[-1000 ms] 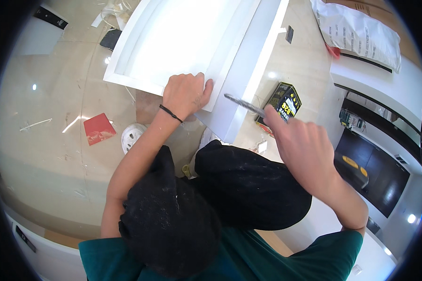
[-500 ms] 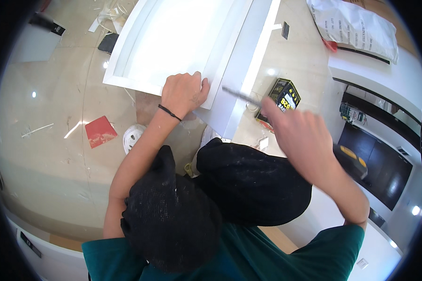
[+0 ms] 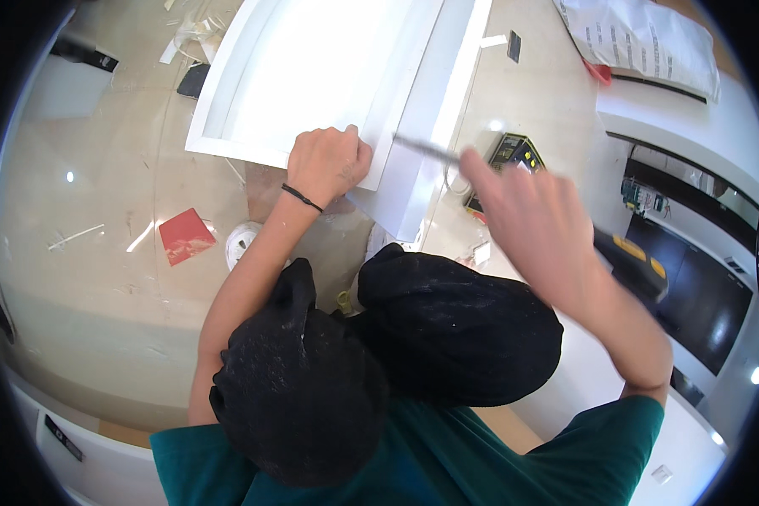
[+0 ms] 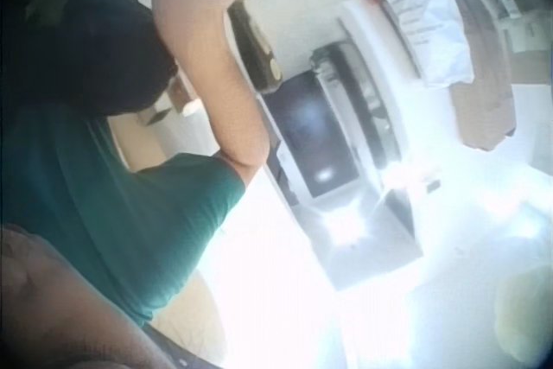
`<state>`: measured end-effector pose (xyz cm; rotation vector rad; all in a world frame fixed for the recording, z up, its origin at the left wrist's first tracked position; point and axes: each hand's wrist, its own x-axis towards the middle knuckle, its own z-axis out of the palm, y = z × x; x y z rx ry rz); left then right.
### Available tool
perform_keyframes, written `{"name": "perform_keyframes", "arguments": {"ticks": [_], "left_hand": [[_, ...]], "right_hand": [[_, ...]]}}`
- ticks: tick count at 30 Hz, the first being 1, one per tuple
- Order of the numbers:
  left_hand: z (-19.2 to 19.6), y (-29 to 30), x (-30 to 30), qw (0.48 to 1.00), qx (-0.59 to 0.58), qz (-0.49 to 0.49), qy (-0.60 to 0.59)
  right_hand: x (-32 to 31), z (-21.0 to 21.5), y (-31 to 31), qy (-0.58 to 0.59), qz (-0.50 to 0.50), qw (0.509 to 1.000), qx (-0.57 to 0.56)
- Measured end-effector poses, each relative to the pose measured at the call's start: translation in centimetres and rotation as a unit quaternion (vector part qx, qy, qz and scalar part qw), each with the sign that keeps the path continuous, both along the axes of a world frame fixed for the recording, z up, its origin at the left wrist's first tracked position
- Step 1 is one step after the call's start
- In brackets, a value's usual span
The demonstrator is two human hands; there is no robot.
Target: The person is assembling a white furniture piece. They use a utility knife to cut a plastic film and a rasp to smooth the edges of the furniture.
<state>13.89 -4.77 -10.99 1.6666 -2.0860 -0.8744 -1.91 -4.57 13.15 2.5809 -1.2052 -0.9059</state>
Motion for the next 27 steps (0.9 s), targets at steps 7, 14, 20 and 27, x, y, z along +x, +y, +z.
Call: {"name": "perform_keyframes", "arguments": {"ticks": [7,14,20,27], "left_hand": [[3.4,1.3,0.7,0.953,-0.039,0.001,0.302],[5.9,0.9,-1.8,0.93,0.112,-0.072,0.342],[5.0,-4.9,-3.8,0.893,0.157,0.026,0.421],[5.6,-7.7,-3.3,0.823,0.241,0.031,0.514]], "right_hand": [[1.6,-3.1,-8.3,-0.073,0.004,0.986,-0.148],[3.4,0.8,-6.2,-0.591,-0.272,0.759,-0.031],[-4.2,-4.1,-3.9,-0.673,-0.371,0.631,-0.105],[-10.6,-17.0,3.0,-0.701,-0.556,0.443,-0.045]]}}
